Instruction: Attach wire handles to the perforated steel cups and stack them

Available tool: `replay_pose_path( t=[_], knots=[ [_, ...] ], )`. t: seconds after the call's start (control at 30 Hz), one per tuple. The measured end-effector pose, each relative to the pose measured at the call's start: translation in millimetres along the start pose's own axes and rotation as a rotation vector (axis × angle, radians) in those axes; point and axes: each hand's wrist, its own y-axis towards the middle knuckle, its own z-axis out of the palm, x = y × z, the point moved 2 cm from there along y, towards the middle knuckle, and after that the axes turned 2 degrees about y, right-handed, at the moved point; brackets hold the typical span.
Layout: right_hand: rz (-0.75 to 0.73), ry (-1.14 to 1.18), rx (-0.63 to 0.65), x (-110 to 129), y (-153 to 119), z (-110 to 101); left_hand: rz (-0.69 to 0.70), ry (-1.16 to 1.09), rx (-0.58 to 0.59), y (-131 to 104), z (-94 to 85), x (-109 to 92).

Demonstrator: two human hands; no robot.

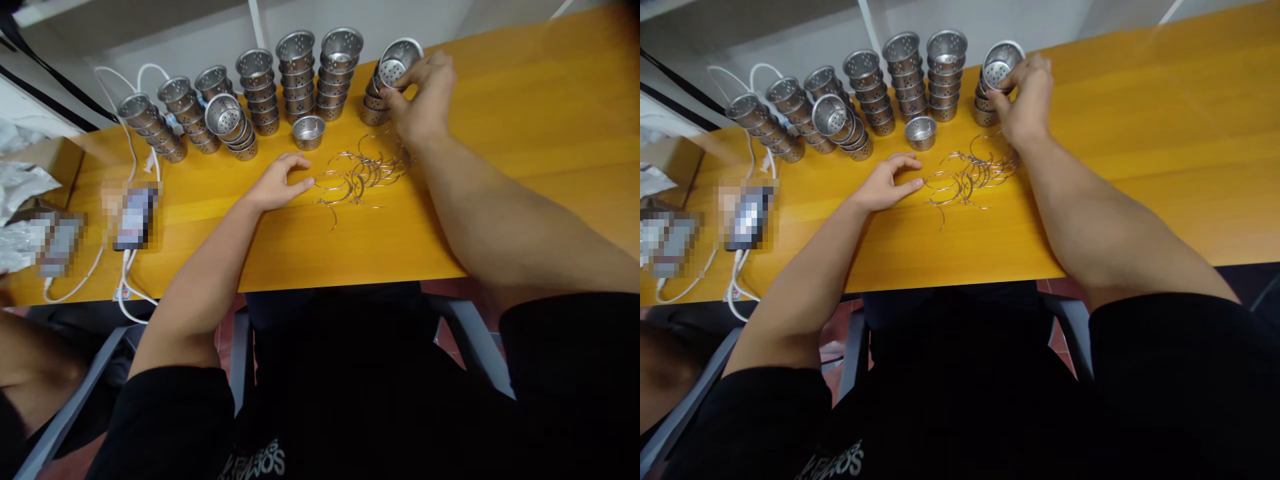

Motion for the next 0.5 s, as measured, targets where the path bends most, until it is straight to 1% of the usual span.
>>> replay_pose_path(
  t=[0.07,0.1,0.2,0.33,0.43,0.5],
  knots=[
    [-0.019,0.062,0.028,-3.9,2.0,3.0,-0.002,0.005,0.001,-0.1,-0.3,-0.2],
    [-0.018,0.091,0.022,-5.1,2.5,4.6,-0.002,0.005,0.001,-0.3,-0.3,-0.3],
    [0.032,0.090,-0.105,-5.2,2.4,9.6,-0.003,-0.001,0.002,-1.0,-0.3,-0.7],
    [-0.005,0.094,-0.194,3.8,2.0,16.7,-0.002,0.001,0.004,-1.7,-1.0,-1.8],
    [0.053,0.172,-0.320,9.7,0.9,13.1,-0.008,0.006,0.003,-1.3,-1.6,-1.7],
    [0.055,0.210,-0.319,13.4,-2.0,7.1,-0.011,0.001,0.003,-0.7,-1.3,-0.7]
  ],
)
